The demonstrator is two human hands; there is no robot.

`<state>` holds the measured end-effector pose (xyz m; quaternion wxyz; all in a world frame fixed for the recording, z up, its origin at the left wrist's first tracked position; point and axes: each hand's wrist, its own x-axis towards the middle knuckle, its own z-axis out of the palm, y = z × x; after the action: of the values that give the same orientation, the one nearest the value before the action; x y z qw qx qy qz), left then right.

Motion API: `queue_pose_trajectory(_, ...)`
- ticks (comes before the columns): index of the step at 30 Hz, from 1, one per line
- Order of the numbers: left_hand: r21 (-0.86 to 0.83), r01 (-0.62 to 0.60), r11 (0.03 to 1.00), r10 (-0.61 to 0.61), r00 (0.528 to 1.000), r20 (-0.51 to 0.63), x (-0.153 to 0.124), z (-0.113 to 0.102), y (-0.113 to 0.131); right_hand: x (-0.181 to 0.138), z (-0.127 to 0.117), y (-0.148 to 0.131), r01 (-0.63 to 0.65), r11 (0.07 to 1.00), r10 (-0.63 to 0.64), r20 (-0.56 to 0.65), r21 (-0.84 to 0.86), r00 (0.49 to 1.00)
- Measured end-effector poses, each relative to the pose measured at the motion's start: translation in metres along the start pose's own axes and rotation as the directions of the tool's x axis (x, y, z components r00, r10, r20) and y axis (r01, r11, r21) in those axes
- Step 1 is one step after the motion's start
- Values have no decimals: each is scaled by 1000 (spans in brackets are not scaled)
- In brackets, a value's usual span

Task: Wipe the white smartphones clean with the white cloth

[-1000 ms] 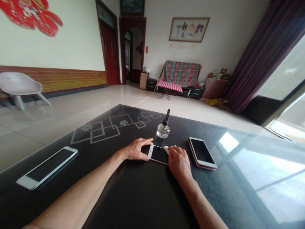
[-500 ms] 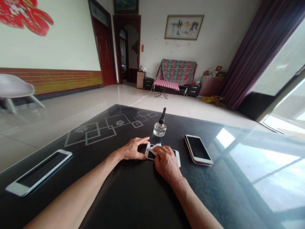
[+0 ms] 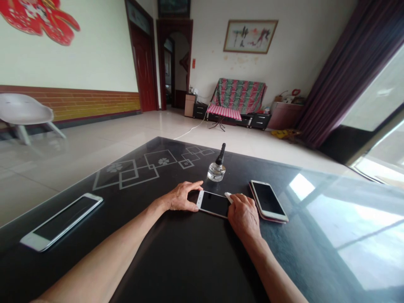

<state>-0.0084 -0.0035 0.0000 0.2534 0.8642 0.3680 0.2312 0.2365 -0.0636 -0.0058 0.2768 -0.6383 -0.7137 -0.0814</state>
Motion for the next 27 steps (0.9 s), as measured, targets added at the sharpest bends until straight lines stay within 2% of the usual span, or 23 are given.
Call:
queue_pose_trajectory(5, -14, -27, 1000, 27, 999, -26, 1, 1, -3, -1, -2, -21, 128, 992, -128, 77, 3, 989)
queue_pose_trajectory(12, -50, -24, 998, 22, 999, -27, 1, 0, -5, 10, 0, -42, 211, 977, -212, 164, 22, 964)
queue_pose_trajectory(18, -71, -13, 997, 8, 998, -69, 0, 1, -2, 16, 7, -53, 232, 972, -233, 207, 26, 950)
queue_pose_trajectory(27, -64, 9, 998, -12, 998, -59, 0, 1, -4, 20, 8, -62, 240, 969, -246, 240, 51, 939)
